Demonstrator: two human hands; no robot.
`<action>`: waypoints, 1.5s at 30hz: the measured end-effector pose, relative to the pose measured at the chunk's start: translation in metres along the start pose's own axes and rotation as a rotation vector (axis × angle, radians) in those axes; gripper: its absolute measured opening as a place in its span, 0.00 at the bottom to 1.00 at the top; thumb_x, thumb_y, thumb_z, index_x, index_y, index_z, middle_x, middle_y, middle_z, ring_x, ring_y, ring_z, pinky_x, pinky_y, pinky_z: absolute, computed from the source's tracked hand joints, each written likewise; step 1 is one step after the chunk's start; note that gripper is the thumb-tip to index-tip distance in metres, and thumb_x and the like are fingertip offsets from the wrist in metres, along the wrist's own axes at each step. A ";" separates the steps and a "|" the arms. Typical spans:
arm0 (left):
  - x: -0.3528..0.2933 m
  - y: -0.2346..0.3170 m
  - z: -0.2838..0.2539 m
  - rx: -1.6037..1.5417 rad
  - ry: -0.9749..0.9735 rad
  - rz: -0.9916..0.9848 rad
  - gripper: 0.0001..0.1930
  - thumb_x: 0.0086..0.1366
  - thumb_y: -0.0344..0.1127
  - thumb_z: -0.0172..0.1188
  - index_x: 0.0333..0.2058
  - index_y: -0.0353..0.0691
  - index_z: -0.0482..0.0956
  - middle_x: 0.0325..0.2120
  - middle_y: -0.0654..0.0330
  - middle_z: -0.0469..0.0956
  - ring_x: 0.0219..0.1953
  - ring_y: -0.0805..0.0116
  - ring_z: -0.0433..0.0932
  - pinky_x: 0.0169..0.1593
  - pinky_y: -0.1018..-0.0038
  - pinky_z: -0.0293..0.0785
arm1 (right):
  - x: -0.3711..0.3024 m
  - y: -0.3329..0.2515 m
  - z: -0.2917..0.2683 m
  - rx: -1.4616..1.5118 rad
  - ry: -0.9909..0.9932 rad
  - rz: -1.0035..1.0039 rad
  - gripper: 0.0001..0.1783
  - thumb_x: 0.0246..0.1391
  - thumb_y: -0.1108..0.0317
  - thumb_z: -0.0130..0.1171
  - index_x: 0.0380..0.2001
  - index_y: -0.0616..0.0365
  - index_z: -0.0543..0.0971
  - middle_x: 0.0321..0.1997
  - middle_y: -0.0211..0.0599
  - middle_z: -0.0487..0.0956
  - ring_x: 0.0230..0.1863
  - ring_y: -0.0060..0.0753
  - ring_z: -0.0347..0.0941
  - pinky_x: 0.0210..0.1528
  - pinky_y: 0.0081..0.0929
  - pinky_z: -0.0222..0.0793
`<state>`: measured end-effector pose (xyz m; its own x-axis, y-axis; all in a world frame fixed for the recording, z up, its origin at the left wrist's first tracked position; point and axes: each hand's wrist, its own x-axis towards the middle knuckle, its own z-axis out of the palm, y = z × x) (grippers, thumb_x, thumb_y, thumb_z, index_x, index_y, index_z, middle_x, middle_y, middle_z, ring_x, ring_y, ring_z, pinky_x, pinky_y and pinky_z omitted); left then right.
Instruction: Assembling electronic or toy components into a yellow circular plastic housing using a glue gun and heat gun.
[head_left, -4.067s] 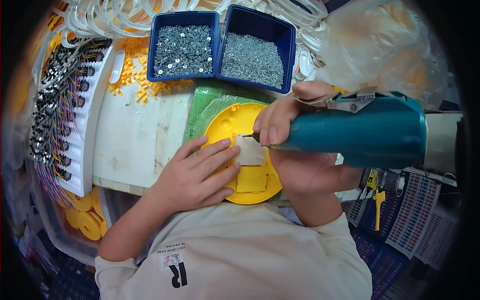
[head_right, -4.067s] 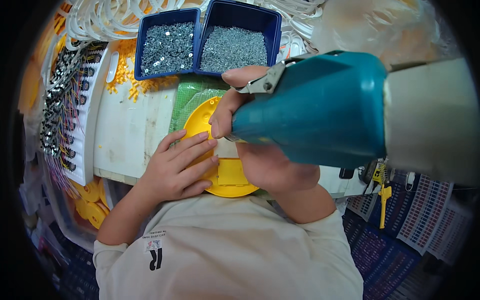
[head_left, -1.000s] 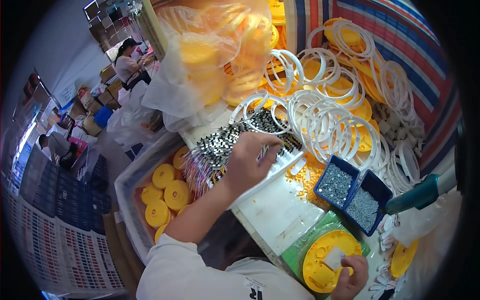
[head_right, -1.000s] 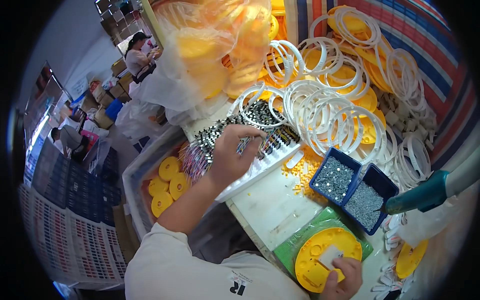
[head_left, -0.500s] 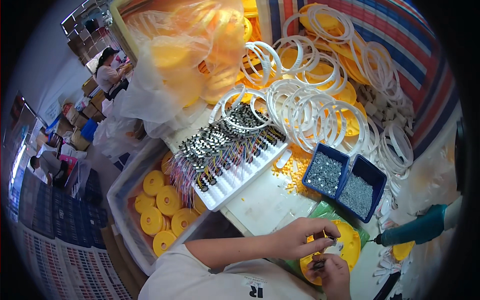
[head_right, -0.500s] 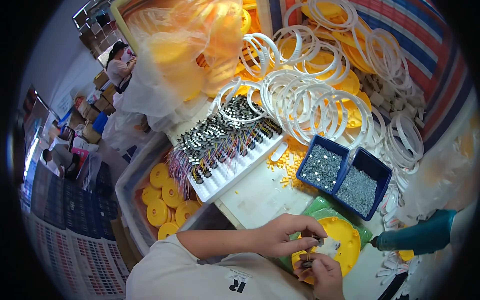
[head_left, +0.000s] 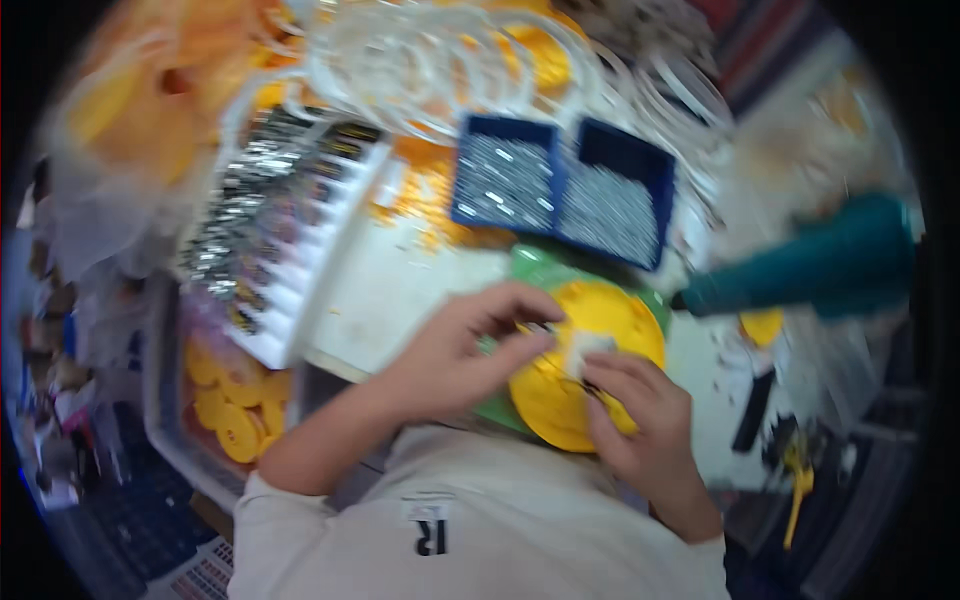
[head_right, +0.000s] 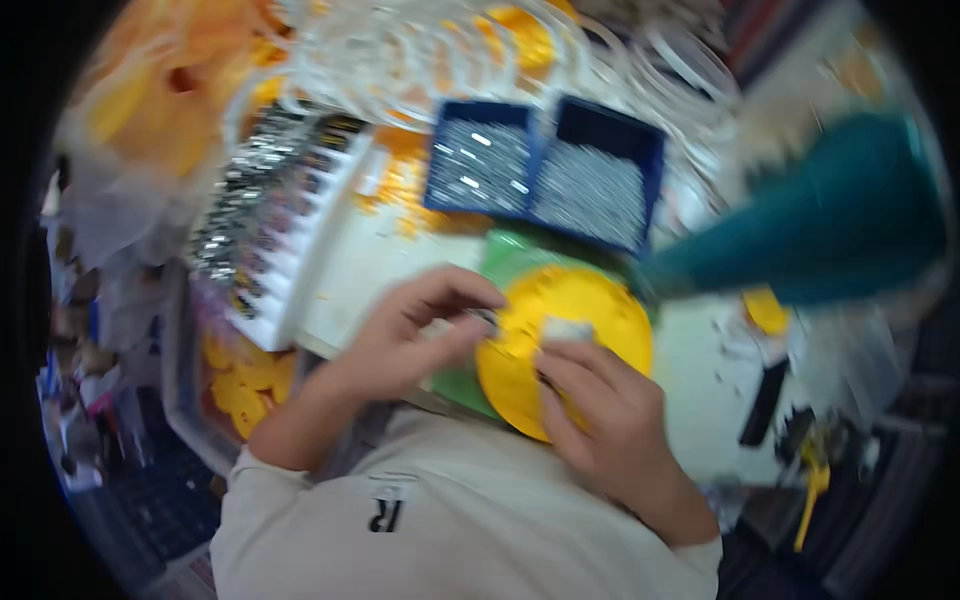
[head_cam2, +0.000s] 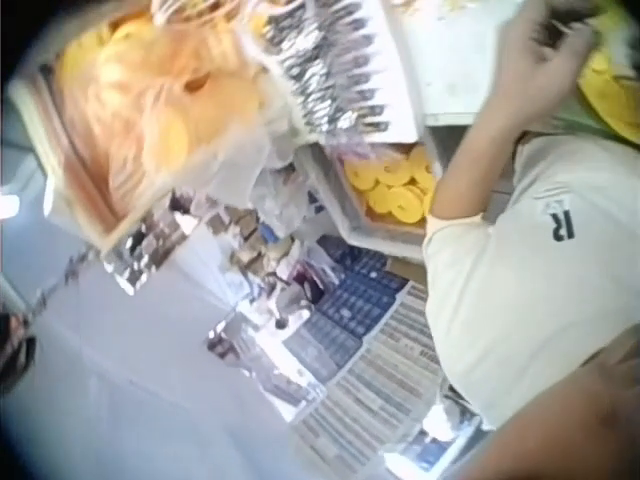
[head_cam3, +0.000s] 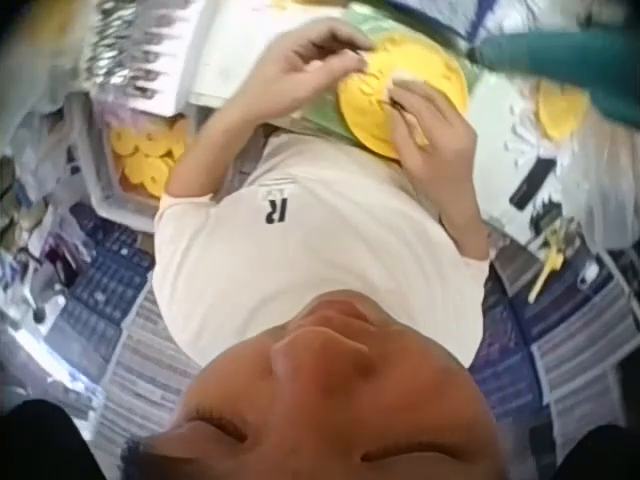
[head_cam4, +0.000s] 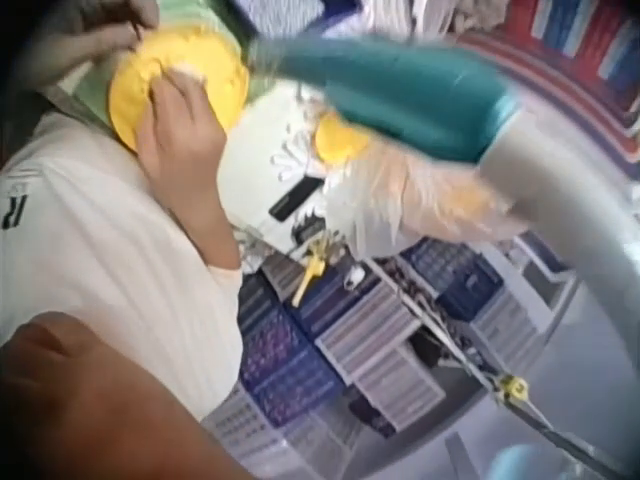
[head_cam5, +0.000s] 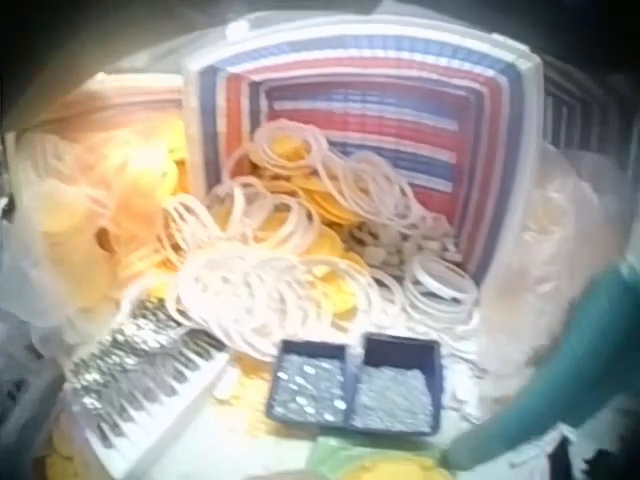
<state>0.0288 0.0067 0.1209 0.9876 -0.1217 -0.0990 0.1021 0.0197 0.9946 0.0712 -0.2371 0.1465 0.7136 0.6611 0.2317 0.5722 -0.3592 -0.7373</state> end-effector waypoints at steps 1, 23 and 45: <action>0.001 0.000 -0.005 0.046 0.020 0.024 0.13 0.72 0.27 0.61 0.54 0.36 0.79 0.46 0.62 0.81 0.46 0.76 0.80 0.52 0.76 0.77 | 0.004 -0.001 0.006 -0.077 0.008 -0.045 0.15 0.52 0.80 0.65 0.45 0.63 0.84 0.46 0.49 0.84 0.43 0.49 0.84 0.49 0.36 0.81; 0.027 -0.026 -0.028 0.620 0.048 0.195 0.15 0.67 0.36 0.68 0.49 0.35 0.81 0.39 0.51 0.84 0.36 0.60 0.83 0.42 0.68 0.79 | -0.011 0.046 0.052 -0.425 -0.046 -0.133 0.14 0.51 0.70 0.71 0.43 0.50 0.88 0.52 0.27 0.86 0.61 0.45 0.78 0.72 0.58 0.60; 0.127 -0.036 -0.071 1.330 0.376 0.527 0.05 0.62 0.35 0.68 0.34 0.43 0.84 0.39 0.61 0.81 0.47 0.57 0.78 0.52 0.58 0.72 | 0.001 0.052 -0.040 -0.337 0.920 -0.383 0.47 0.68 0.34 0.51 0.68 0.71 0.64 0.64 0.54 0.75 0.64 0.51 0.74 0.71 0.44 0.64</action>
<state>0.1589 0.0613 0.0702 0.8686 -0.1274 0.4788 -0.2468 -0.9492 0.1951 0.1177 -0.2819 0.1338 0.4122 0.0649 0.9088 0.8064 -0.4902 -0.3308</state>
